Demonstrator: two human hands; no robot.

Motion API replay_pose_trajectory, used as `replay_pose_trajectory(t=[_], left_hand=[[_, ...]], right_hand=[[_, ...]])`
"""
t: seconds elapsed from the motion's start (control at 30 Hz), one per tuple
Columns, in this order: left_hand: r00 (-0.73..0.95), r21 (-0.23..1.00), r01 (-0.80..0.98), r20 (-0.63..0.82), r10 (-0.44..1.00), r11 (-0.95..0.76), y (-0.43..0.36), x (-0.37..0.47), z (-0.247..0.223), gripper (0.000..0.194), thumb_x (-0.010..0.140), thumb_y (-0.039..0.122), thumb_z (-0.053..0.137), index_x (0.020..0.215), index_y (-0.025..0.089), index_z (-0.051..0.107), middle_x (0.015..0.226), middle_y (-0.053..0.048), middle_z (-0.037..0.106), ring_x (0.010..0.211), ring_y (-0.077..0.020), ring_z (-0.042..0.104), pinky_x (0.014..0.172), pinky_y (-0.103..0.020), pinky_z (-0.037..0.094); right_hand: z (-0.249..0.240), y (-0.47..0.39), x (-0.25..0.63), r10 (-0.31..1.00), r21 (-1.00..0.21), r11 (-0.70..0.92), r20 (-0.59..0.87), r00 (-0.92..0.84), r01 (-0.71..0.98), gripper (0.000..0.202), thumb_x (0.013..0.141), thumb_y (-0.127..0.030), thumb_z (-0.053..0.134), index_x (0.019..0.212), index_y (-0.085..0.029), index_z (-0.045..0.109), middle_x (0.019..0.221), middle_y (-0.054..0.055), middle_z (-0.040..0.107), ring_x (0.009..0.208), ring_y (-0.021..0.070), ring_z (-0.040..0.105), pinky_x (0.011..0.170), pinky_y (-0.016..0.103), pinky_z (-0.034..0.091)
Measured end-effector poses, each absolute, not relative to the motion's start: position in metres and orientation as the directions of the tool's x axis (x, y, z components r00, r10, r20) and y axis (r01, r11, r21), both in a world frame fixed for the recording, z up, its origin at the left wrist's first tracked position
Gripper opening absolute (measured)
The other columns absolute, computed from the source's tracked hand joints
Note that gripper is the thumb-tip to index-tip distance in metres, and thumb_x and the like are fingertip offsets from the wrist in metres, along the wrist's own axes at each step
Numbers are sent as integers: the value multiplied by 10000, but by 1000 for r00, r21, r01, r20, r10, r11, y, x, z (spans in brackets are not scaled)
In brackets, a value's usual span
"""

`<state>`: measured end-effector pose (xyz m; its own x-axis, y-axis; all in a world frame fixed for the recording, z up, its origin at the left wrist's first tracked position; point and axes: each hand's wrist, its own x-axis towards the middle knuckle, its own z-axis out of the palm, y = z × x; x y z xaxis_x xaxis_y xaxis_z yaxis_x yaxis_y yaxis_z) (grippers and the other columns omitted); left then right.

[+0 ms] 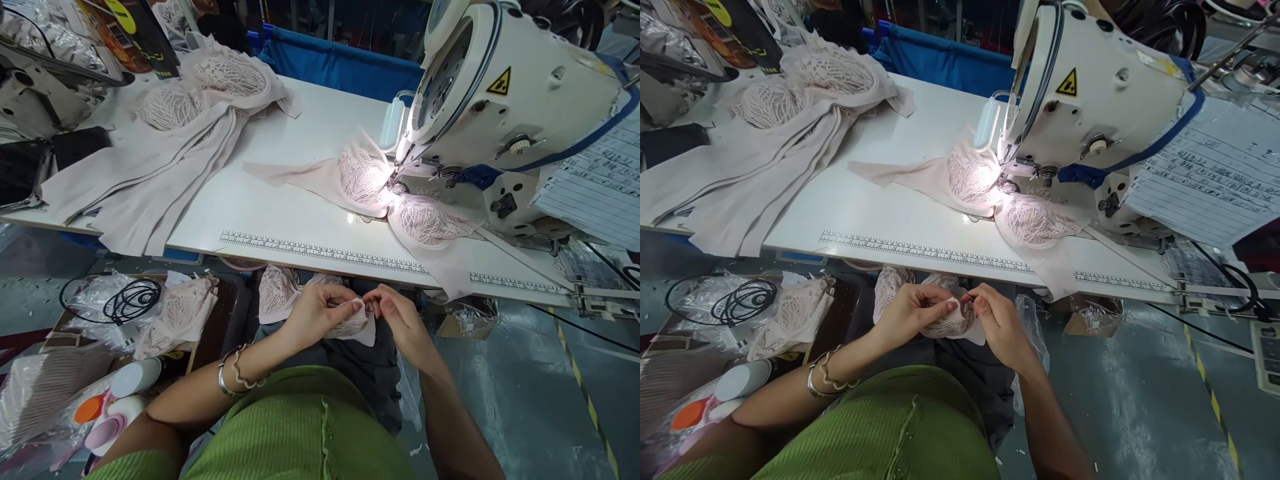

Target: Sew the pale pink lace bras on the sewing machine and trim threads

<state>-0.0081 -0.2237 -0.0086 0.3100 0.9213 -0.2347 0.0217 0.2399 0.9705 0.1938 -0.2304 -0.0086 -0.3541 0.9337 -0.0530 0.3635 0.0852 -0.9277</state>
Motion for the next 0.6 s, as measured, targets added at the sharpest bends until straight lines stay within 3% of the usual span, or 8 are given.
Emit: replay_pose_trajectory(t=[0.1,0.2,0.6], left_hand=[[329,969,35,-242,913,245,-223,-8,-9,290,808,405,676,784,137,784,692,-44,725,605,-138,596,527,-200,400],[334,968,31,-244,911,248,-223,-8,-11,292,802,402,673,792,132,785,689,-45,714,601,-132,573,530,-204,386],[404,970,38,-235,884,240,-223,-10,-8,267,805,369,658,720,128,732,583,6,554,533,-83,392,472,-189,268]], right_hand=[[-6,-229,194,918,-927,33,-120,-378,374,317,1035,-499,462,1059,-229,625,771,6,613,708,165,598,640,280,450],[-6,-229,190,921,-939,7,-129,-369,345,252,1005,-481,532,991,-233,572,750,-1,635,670,159,613,595,261,464],[-6,-227,183,913,-965,-80,-172,-370,250,309,937,-521,630,864,-228,567,679,0,638,614,159,609,548,259,456]])
